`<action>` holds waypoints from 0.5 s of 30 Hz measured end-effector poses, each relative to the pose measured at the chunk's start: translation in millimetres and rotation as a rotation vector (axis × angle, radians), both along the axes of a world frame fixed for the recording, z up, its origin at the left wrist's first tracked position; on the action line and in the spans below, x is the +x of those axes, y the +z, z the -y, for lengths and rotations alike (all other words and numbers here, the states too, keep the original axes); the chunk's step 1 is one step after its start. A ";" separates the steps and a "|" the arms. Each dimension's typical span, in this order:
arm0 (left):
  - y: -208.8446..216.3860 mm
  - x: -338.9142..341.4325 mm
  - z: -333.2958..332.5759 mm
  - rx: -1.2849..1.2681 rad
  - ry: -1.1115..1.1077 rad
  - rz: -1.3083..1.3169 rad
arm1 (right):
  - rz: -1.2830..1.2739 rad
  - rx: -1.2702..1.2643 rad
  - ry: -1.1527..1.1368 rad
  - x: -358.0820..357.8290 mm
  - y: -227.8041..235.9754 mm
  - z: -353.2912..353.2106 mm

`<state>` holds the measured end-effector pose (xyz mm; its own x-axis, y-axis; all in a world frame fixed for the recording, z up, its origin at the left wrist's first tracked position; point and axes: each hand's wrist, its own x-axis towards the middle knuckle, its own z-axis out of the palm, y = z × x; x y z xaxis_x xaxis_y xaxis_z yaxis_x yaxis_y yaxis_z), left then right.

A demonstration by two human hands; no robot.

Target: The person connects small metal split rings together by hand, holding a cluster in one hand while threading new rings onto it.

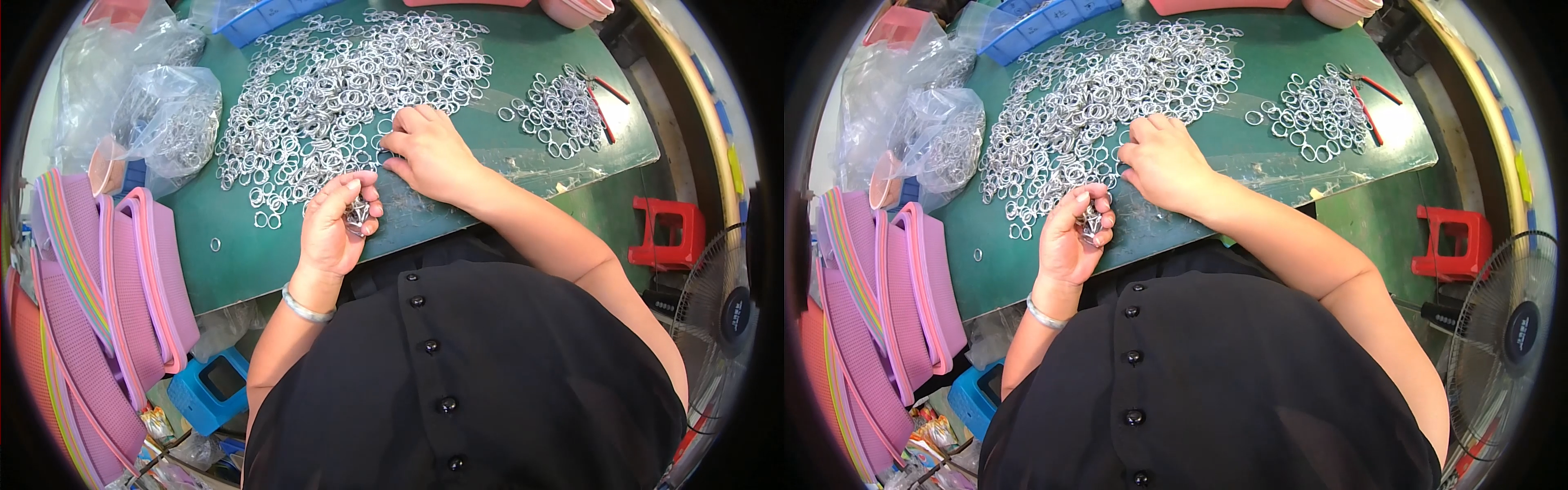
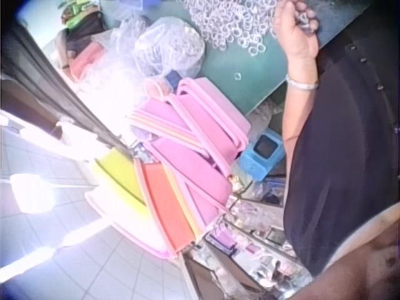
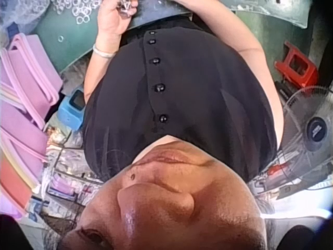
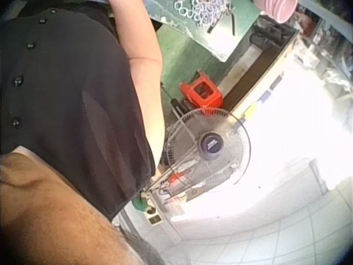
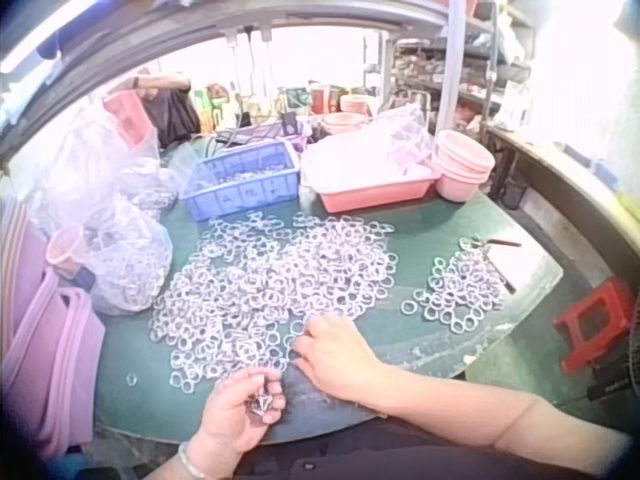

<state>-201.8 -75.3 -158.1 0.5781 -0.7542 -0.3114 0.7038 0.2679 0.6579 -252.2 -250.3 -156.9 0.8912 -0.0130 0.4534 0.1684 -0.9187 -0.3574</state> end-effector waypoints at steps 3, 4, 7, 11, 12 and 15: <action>2.3 -0.8 0.6 0.031 0.013 0.029 | -0.002 0.033 0.004 2.4 -1.3 -0.9; 3.3 -1.8 1.4 0.047 0.031 0.026 | 0.019 0.065 0.007 3.1 -2.5 -0.8; 3.3 -3.4 3.1 0.122 0.042 0.054 | 0.048 0.193 0.084 3.4 -3.8 0.8; 8.6 -8.2 6.3 0.185 0.031 0.123 | 0.122 0.314 0.192 -5.5 9.8 -2.1; 11.3 -10.2 6.9 0.191 0.027 0.150 | 0.138 0.337 0.213 -8.0 11.4 -3.2; 13.4 -13.1 7.4 0.191 0.024 0.199 | 0.153 0.394 0.236 -13.8 14.9 -5.2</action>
